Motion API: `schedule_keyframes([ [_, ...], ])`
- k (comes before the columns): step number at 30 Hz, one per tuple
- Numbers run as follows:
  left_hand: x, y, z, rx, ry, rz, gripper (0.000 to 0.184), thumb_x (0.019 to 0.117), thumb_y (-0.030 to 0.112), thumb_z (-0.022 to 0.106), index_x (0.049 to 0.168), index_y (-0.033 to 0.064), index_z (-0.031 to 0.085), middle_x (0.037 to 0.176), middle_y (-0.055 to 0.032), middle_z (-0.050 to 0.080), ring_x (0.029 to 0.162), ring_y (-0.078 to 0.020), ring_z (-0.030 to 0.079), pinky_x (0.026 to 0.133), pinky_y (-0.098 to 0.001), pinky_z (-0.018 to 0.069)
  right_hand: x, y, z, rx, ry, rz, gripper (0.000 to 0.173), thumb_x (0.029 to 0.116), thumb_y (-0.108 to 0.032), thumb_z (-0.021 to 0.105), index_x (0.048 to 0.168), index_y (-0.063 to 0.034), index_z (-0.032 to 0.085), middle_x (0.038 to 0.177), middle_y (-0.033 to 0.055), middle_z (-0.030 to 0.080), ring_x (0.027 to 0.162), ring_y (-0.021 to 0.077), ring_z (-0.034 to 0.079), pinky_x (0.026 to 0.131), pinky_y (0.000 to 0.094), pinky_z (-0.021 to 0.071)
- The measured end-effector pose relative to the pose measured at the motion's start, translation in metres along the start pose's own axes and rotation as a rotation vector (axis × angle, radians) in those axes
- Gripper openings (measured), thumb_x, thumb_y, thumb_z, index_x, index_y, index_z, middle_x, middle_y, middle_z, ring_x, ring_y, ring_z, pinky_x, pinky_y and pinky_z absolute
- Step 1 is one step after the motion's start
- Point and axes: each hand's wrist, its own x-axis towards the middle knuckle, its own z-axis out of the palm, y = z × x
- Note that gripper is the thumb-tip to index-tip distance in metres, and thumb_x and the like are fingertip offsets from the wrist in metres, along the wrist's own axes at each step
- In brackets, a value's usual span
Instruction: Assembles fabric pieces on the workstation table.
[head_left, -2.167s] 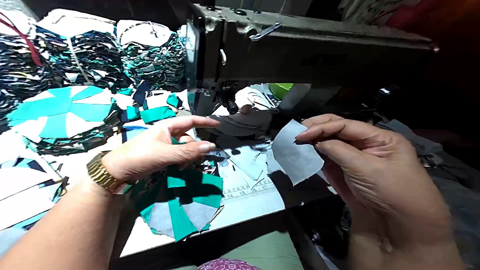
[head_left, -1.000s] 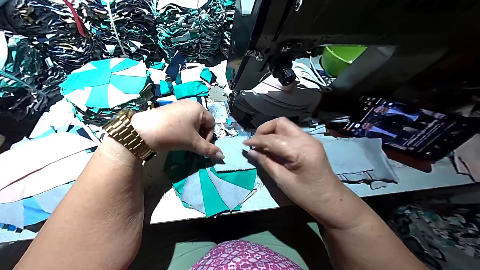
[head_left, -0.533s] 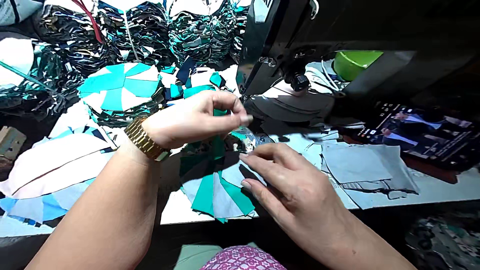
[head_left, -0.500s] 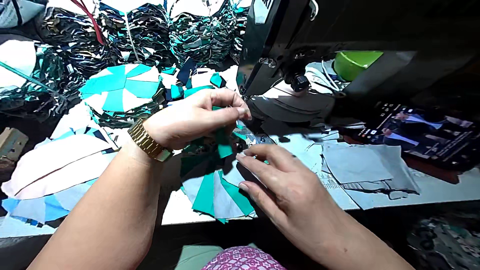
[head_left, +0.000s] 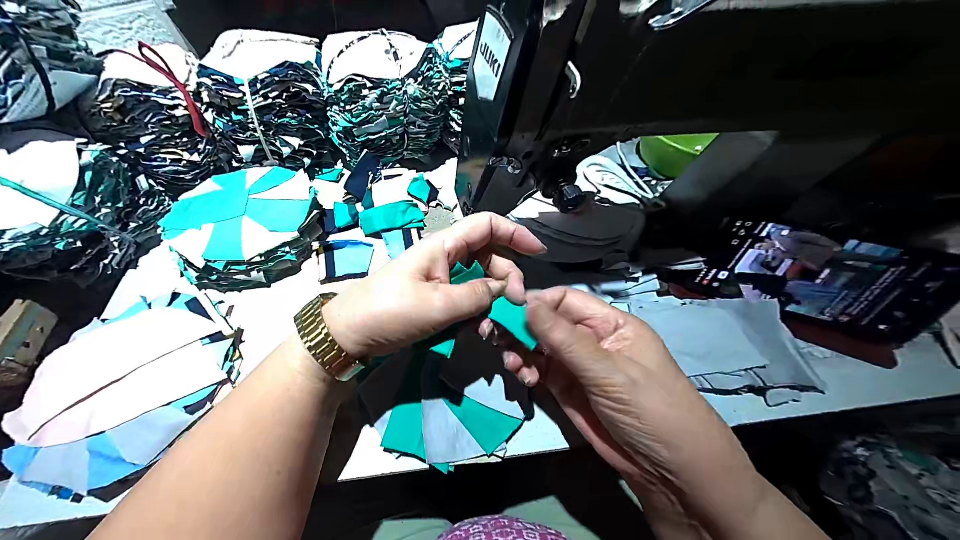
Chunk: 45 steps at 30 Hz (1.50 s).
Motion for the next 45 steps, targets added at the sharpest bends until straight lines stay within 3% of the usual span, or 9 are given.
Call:
schedule_keyframes([
  [3,0.001,-0.001,0.003,0.07,0.025,0.035,0.037,0.0963,-0.003,0.058,0.133,0.0029,0.054,0.11,-0.0077,0.063,0.076,-0.0097,0.063,0.059,-0.0202,0.0546,0.003,0.001,0.001,-0.085,0.075,-0.117,0.02,0.0883,0.004,0.071,0.107,-0.0026,0.068,0.087,0.0109,0.069,0.065,0.0128,0.067,0.058,0.0225,0.0597],
  [5,0.0,-0.002,0.0,0.097,0.046,0.015,0.036,0.0932,0.001,0.065,0.129,0.0034,0.057,0.113,-0.0076,0.065,0.085,-0.0103,0.065,0.067,-0.0216,0.0564,0.005,0.001,-0.004,-0.231,0.074,-0.231,0.023,0.0874,0.003,0.072,0.109,-0.0052,0.069,0.093,0.0076,0.07,0.067,0.0128,0.068,0.058,0.0233,0.0609],
  [10,0.0,-0.004,-0.002,0.038,0.091,-0.061,0.013,0.0915,0.002,0.07,0.103,0.002,0.063,0.086,-0.0053,0.065,0.066,-0.0062,0.06,0.057,-0.0179,0.0508,0.007,-0.005,-0.015,-0.418,0.069,-0.38,0.023,0.0886,0.0,0.072,0.111,-0.0055,0.072,0.096,0.0035,0.071,0.072,0.0109,0.069,0.061,0.0215,0.0609],
  [13,0.0,-0.003,0.001,0.042,0.103,-0.068,0.007,0.0923,0.002,0.07,0.096,0.0033,0.064,0.079,-0.0033,0.065,0.062,-0.004,0.057,0.053,-0.0157,0.0463,0.007,-0.007,-0.016,-0.512,0.096,-0.449,0.021,0.0907,-0.003,0.07,0.111,-0.0059,0.071,0.097,0.0015,0.072,0.076,0.0087,0.069,0.064,0.0197,0.0603],
  [17,0.001,-0.004,0.002,0.022,0.077,-0.048,0.011,0.0909,0.001,0.072,0.095,0.003,0.062,0.081,-0.0041,0.065,0.068,-0.0053,0.061,0.06,-0.017,0.051,0.006,-0.003,-0.015,-0.53,0.098,-0.583,0.021,0.0899,-0.001,0.071,0.111,-0.003,0.07,0.101,0.0024,0.07,0.086,0.0089,0.07,0.075,0.0211,0.0617],
  [22,0.001,-0.003,0.002,0.031,0.075,-0.022,0.015,0.0884,0.001,0.075,0.092,0.0046,0.062,0.078,-0.0023,0.063,0.067,-0.0041,0.059,0.058,-0.0156,0.049,0.009,0.001,-0.018,-0.57,0.073,-0.721,0.012,0.0907,0.002,0.068,0.102,-0.0024,0.07,0.101,0.0023,0.067,0.092,0.0079,0.067,0.08,0.0203,0.0602],
  [29,0.001,-0.002,0.004,0.025,0.059,-0.029,0.017,0.0869,0.001,0.076,0.083,0.0059,0.06,0.071,-0.0006,0.059,0.062,-0.0034,0.056,0.054,-0.015,0.0446,0.012,0.006,-0.021,-0.759,0.019,-0.931,0.006,0.0971,0.0,0.062,0.102,-0.0027,0.064,0.103,0.0053,0.06,0.1,0.0087,0.062,0.087,0.0206,0.0547],
  [39,-0.001,0.003,0.011,-0.104,0.073,-0.138,0.022,0.087,0.0,0.076,0.079,0.0078,0.057,0.064,-0.0013,0.056,0.049,-0.0022,0.047,0.045,-0.0141,0.0365,0.017,0.007,-0.019,-0.825,0.044,-0.987,0.004,0.1033,-0.006,0.055,0.106,-0.004,0.056,0.103,0.0049,0.056,0.099,0.0066,0.059,0.086,0.0185,0.0521],
  [45,-0.001,0.002,0.011,0.011,0.098,0.01,0.018,0.0851,0.001,0.079,0.085,0.0041,0.061,0.073,-0.003,0.06,0.061,-0.0041,0.056,0.053,-0.0156,0.045,0.018,0.008,-0.022,-0.853,0.059,-1.0,0.005,0.1052,-0.011,0.053,0.108,-0.0074,0.052,0.103,0.0032,0.055,0.097,0.0048,0.058,0.083,0.0172,0.0513],
])
